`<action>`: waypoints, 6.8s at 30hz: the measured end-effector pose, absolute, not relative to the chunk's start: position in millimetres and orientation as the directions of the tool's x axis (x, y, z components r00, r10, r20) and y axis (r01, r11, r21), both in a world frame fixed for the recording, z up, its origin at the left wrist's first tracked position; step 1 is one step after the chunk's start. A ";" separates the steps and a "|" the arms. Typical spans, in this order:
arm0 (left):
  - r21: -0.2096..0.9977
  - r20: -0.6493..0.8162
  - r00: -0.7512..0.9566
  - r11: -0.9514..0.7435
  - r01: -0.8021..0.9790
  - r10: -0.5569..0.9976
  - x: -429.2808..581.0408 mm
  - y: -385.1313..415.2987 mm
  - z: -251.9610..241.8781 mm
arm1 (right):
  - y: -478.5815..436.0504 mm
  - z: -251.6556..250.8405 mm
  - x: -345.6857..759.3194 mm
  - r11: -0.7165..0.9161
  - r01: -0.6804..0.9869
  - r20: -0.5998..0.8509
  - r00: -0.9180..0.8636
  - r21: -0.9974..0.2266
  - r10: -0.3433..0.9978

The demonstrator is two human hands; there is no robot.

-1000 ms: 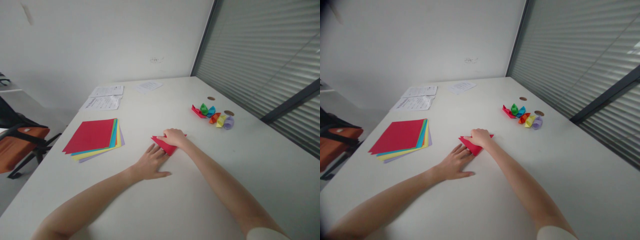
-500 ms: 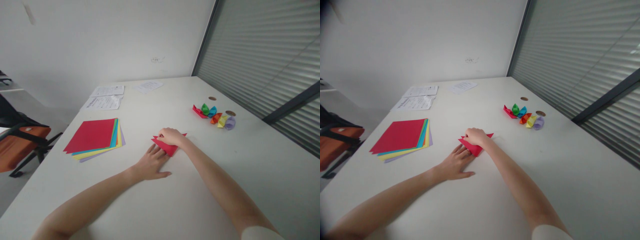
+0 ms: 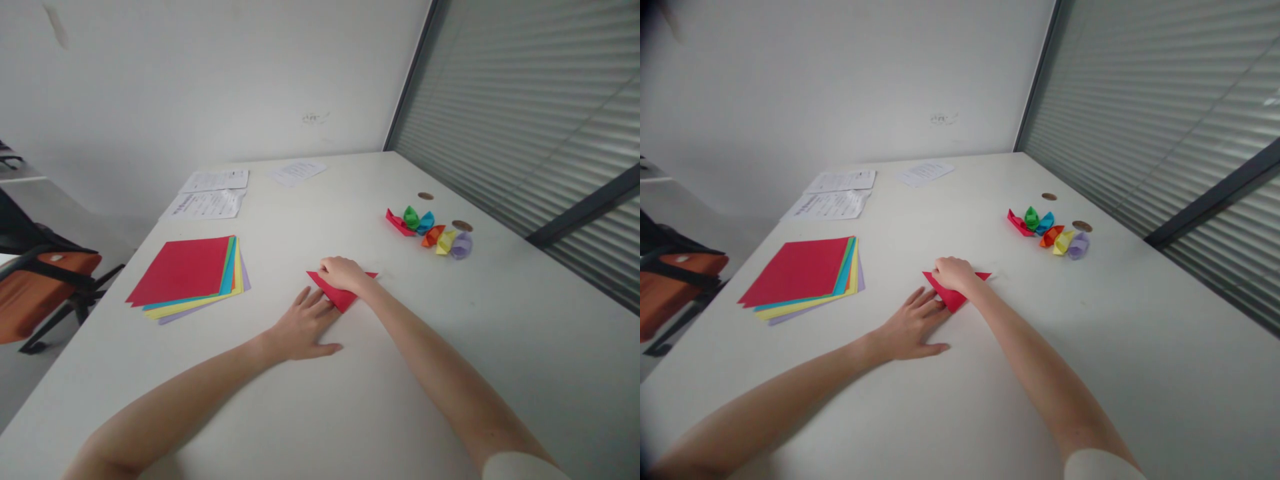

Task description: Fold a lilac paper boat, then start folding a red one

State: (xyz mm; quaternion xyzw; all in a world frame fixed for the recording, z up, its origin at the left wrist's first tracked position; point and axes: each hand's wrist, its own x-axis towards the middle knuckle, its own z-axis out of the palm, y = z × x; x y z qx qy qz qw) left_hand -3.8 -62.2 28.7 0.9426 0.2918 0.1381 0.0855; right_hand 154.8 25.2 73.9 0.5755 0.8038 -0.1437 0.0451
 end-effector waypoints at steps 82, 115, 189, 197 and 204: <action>0.206 0.257 0.780 -0.821 0.533 0.571 -0.7 -61.5 21.0 | 26.9 52.7 148.7 0.313 0.949 -0.112 -0.316 -0.041 0.942; 0.230 0.239 0.770 -0.805 0.547 0.591 3.0 -60.9 21.9 | 25.5 55.4 147.5 0.316 0.949 -0.125 -0.314 -0.003 0.941; 0.261 0.203 0.787 -0.807 0.530 0.582 4.3 -60.4 24.9 | 28.2 51.8 150.0 0.279 0.960 -0.162 -0.280 -0.029 0.946; 0.262 0.203 0.794 -0.813 0.520 0.573 5.6 -59.9 25.0 | 28.8 49.7 150.4 0.281 0.959 -0.129 -0.283 -0.034 0.950; 0.271 0.214 0.789 -0.811 0.518 0.576 5.0 -60.0 24.2 | 29.2 49.0 150.8 0.287 0.957 -0.126 -0.290 -0.038 0.949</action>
